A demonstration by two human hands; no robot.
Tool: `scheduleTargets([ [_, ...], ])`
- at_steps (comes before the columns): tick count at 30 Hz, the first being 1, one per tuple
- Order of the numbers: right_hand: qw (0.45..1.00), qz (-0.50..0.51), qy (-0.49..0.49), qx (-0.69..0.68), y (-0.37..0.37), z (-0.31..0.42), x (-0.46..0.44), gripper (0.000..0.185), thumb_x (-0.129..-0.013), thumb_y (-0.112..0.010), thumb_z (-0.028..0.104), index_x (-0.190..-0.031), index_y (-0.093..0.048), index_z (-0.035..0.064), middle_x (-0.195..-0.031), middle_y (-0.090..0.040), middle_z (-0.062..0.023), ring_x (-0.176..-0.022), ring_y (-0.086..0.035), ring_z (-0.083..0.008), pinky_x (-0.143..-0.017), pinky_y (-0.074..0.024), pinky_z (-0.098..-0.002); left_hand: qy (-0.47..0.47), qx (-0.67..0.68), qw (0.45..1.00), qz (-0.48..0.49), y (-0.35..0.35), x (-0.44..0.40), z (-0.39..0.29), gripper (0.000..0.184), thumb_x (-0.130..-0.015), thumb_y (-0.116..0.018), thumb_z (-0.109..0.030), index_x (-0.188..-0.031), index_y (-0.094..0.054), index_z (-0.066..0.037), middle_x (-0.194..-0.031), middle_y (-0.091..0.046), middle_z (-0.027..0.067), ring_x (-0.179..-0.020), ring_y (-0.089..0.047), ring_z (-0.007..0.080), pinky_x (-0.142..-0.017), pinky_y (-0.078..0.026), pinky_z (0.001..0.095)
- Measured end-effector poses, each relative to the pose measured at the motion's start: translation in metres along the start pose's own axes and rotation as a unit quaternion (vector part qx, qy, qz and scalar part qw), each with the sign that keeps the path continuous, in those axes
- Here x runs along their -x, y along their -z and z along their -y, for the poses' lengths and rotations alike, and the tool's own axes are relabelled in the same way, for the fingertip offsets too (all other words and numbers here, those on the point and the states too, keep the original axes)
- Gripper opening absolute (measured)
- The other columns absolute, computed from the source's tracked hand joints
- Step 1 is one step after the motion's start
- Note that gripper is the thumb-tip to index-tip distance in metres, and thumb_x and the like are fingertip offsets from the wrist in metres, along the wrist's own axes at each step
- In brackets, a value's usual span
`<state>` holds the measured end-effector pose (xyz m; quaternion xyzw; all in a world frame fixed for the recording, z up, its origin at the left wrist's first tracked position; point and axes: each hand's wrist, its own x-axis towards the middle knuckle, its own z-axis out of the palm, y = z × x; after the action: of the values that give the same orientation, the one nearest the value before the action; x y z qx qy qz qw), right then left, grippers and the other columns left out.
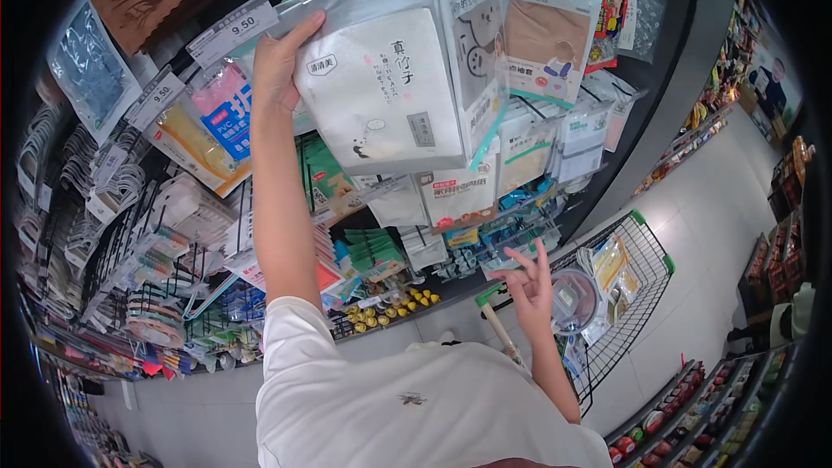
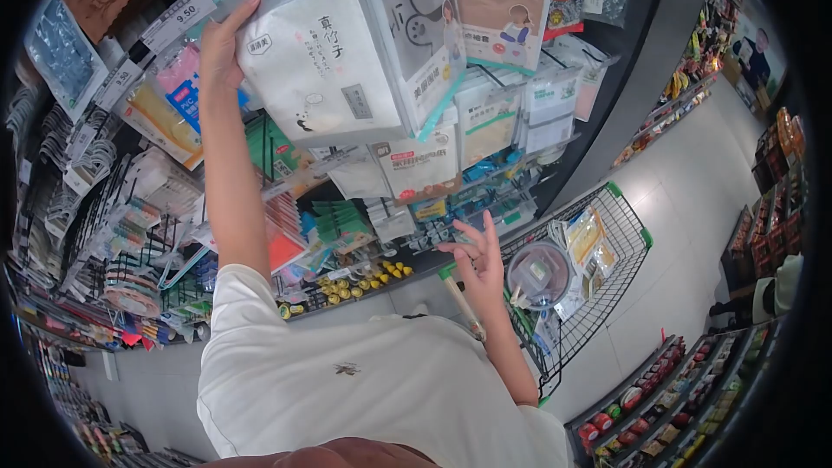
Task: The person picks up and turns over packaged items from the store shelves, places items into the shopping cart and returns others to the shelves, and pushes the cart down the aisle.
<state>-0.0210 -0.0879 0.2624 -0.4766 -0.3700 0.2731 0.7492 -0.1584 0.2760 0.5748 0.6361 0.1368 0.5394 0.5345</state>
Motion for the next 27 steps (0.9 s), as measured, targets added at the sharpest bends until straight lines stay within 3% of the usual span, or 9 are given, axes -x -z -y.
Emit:
scheduleTargets([
  [9, 0.999, -0.029, 0.025, -0.017, 0.014, -0.008, 0.005, 0.075, -0.1, -0.054, -0.003, -0.161, -0.012, 0.0056, -0.142, -0.053, -0.0221, -0.105, -0.07, -0.0246, -0.079, -0.0505, -0.0251, 0.009, -0.009, 1.0, -0.005, -0.006, -0.011, -0.005, 0.041, -0.08, -0.084, -0.016, -0.109, -0.069, 0.009, -0.099, -0.072, 0.0139, -0.08, -0.072, 0.0194, -0.069, -0.059, 0.0313],
  [11, 0.999, -0.03, 0.029, -0.015, 0.014, -0.007, 0.005, 0.075, -0.1, -0.054, -0.003, -0.161, -0.012, 0.0055, -0.142, -0.053, -0.0222, -0.105, -0.07, -0.0246, -0.078, -0.0504, -0.0249, 0.029, -0.032, 0.999, -0.001, -0.004, -0.014, -0.006, 0.046, -0.08, -0.084, -0.017, -0.116, -0.067, 0.007, -0.107, -0.071, 0.0142, -0.088, -0.072, 0.0202, -0.074, -0.059, 0.0308],
  [15, 0.999, -0.034, 0.031, -0.009, 0.016, -0.007, 0.006, 0.074, -0.1, -0.054, -0.003, -0.161, -0.012, 0.0055, -0.141, -0.053, -0.0225, -0.105, -0.07, -0.0249, -0.078, -0.0503, -0.0249, 0.038, -0.075, 0.996, -0.026, 0.001, -0.021, -0.004, 0.047, -0.08, -0.085, -0.017, -0.116, -0.067, 0.007, -0.108, -0.071, 0.0138, -0.087, -0.071, 0.0203, -0.076, -0.058, 0.031],
  [18, 0.999, -0.037, 0.025, -0.012, 0.019, -0.01, 0.007, 0.074, -0.1, -0.054, -0.002, -0.161, -0.012, 0.0056, -0.141, -0.053, -0.0227, -0.105, -0.07, -0.0253, -0.079, -0.0503, -0.0251, 0.002, -0.127, 0.991, -0.041, 0.003, -0.023, 0.004, 0.045, -0.081, -0.084, -0.02, -0.115, -0.069, 0.006, -0.107, -0.072, 0.0121, -0.088, -0.07, 0.0184, -0.078, -0.055, 0.0295],
  [20, 0.999, -0.04, 0.022, -0.007, 0.019, -0.009, 0.008, 0.074, -0.1, -0.054, -0.002, -0.161, -0.012, 0.0056, -0.142, -0.053, -0.0227, -0.105, -0.07, -0.0254, -0.079, -0.0503, -0.0252, -0.179, -0.25, 0.946, -0.097, 0.004, -0.021, 0.015, 0.038, -0.083, -0.082, -0.023, -0.105, -0.072, 0.006, -0.097, -0.074, 0.0114, -0.078, -0.067, 0.0148, -0.072, -0.053, 0.029],
  [23, 0.999, -0.044, 0.017, -0.005, 0.02, -0.011, 0.009, 0.074, -0.1, -0.053, -0.003, -0.161, -0.013, 0.0055, -0.142, -0.053, -0.0228, -0.105, -0.07, -0.0255, -0.079, -0.0504, -0.0256, -0.23, -0.315, 0.912, -0.127, 0.01, -0.015, 0.031, 0.036, -0.087, -0.079, -0.025, -0.105, -0.071, 0.006, -0.095, -0.074, 0.0122, -0.081, -0.065, 0.0129, -0.074, -0.051, 0.0282],
  [27, 0.998, -0.05, 0.023, -0.003, 0.022, -0.012, 0.008, 0.072, -0.101, -0.055, 0.001, -0.16, -0.014, 0.0043, -0.14, -0.054, -0.0227, -0.101, -0.071, -0.0271, -0.085, -0.0543, -0.0304, -0.294, -0.244, 0.912, -0.147, 0.013, -0.018, 0.054, 0.035, -0.09, -0.076, -0.025, -0.104, -0.07, 0.007, -0.093, -0.074, 0.0135, -0.085, -0.065, 0.0124, -0.078, -0.05, 0.0284],
])
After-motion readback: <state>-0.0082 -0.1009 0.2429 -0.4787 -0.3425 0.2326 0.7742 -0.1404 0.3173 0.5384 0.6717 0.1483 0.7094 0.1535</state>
